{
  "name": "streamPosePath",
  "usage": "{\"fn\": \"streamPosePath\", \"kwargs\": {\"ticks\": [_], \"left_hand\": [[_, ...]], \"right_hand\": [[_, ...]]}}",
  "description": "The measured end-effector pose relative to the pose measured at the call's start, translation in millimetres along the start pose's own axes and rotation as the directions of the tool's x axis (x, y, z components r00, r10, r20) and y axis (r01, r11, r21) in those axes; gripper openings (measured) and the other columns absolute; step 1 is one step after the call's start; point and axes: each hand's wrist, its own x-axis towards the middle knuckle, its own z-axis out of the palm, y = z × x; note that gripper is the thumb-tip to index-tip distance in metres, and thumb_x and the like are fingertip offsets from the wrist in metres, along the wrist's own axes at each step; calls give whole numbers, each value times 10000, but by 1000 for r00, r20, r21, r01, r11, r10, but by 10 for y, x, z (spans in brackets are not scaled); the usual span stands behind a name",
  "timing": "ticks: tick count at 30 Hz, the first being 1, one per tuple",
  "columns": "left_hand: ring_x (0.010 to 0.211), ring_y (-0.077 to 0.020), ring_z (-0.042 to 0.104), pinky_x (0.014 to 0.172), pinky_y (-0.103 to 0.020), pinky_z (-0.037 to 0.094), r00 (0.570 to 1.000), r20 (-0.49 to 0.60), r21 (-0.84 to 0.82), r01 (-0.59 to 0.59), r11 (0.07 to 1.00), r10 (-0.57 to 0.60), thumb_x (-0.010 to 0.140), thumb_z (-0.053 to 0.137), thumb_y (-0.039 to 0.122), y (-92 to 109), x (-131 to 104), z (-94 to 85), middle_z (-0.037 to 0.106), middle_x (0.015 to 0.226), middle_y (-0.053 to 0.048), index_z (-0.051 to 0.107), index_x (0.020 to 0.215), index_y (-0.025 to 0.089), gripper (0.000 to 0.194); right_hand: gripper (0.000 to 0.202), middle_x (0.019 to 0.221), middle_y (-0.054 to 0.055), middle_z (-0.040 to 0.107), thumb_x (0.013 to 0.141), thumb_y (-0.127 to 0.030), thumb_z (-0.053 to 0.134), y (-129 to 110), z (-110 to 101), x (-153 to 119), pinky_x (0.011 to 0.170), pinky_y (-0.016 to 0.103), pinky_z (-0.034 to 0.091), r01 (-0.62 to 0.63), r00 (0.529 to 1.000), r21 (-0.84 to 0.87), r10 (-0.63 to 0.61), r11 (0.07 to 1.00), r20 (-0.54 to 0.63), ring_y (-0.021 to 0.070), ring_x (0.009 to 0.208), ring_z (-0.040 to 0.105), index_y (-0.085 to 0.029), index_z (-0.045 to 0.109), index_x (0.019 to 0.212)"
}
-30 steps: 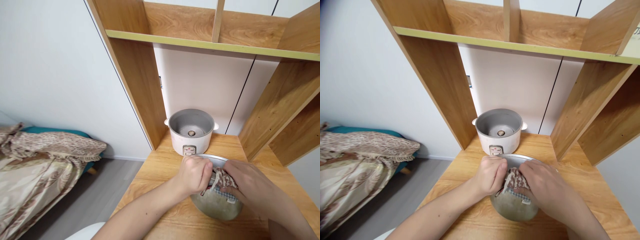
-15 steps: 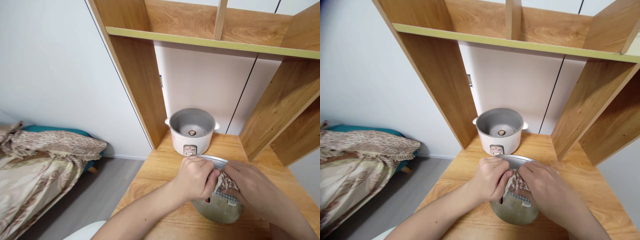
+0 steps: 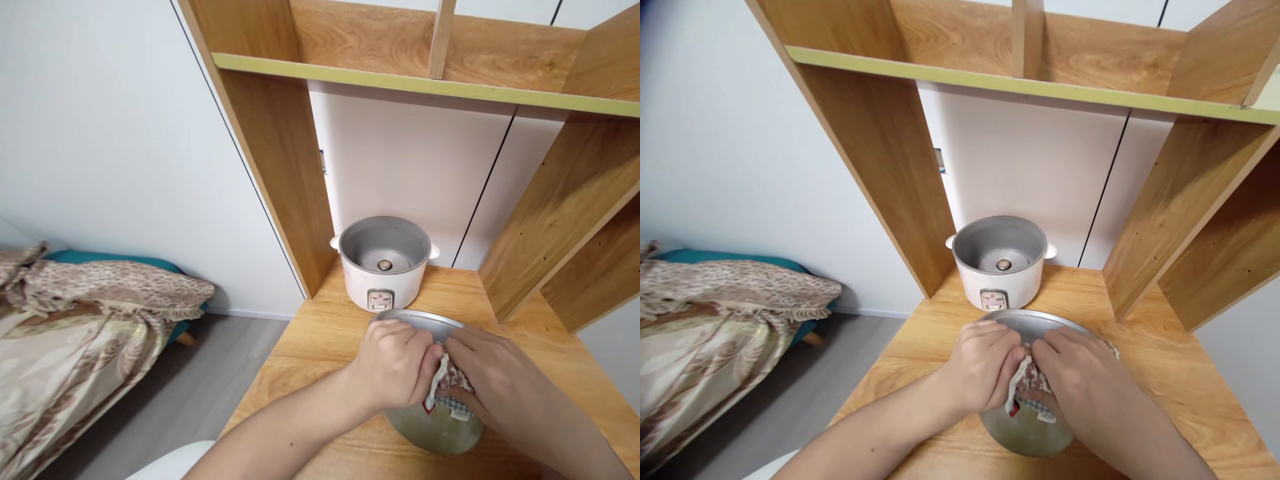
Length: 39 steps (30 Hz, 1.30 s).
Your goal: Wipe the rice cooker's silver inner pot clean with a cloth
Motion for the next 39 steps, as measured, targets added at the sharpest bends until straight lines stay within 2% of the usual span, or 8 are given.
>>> {"fn": "streamPosePath", "kwargs": {"ticks": [9, 15, 27, 39], "left_hand": [[411, -133, 418, 459, -331, 311, 1000, 5, 2, 5, 1000, -5, 1103, 280, 261, -9, 3, 0, 489, 487, 19, 491, 611, 222, 537], [406, -138, 424, 453, -335, 322, 1000, 15, 15, 5, 1000, -6, 1100, 282, 269, -11, -7, 7, 489, 482, 17, 501, 610, 222, 539], [409, -142, 446, 450, -328, 336, 999, 31, 8, 18, 1000, -19, 1077, 328, 266, -10, -15, 5, 506, 489, 17, 499, 619, 227, 490], [408, -140, 449, 452, -320, 322, 999, 29, 8, 23, 1000, -23, 1078, 339, 261, 3, -2, -6, 519, 489, 16, 494, 626, 229, 478]], "right_hand": [[313, 841, -1, 647, 854, -95, 806, 15, -15, 7, 612, 330, 441, -10, 1000, 10, 10, 1000, 10, 205, 703, 634, -229, 525, 883], [248, 891, 15, 669, 903, -88, 760, 9, -22, -7, 651, 339, 470, -39, 998, 47, 36, 998, 59, 218, 758, 658, -225, 553, 915], [287, 847, 4, 644, 882, -108, 805, 6, -24, 16, 610, 327, 422, -34, 998, 47, 32, 998, 49, 207, 710, 630, -223, 542, 884], [241, 867, 17, 664, 905, -123, 772, 3, -39, 25, 628, 334, 445, -53, 997, 42, 50, 998, 63, 222, 740, 651, -224, 554, 895]]}}
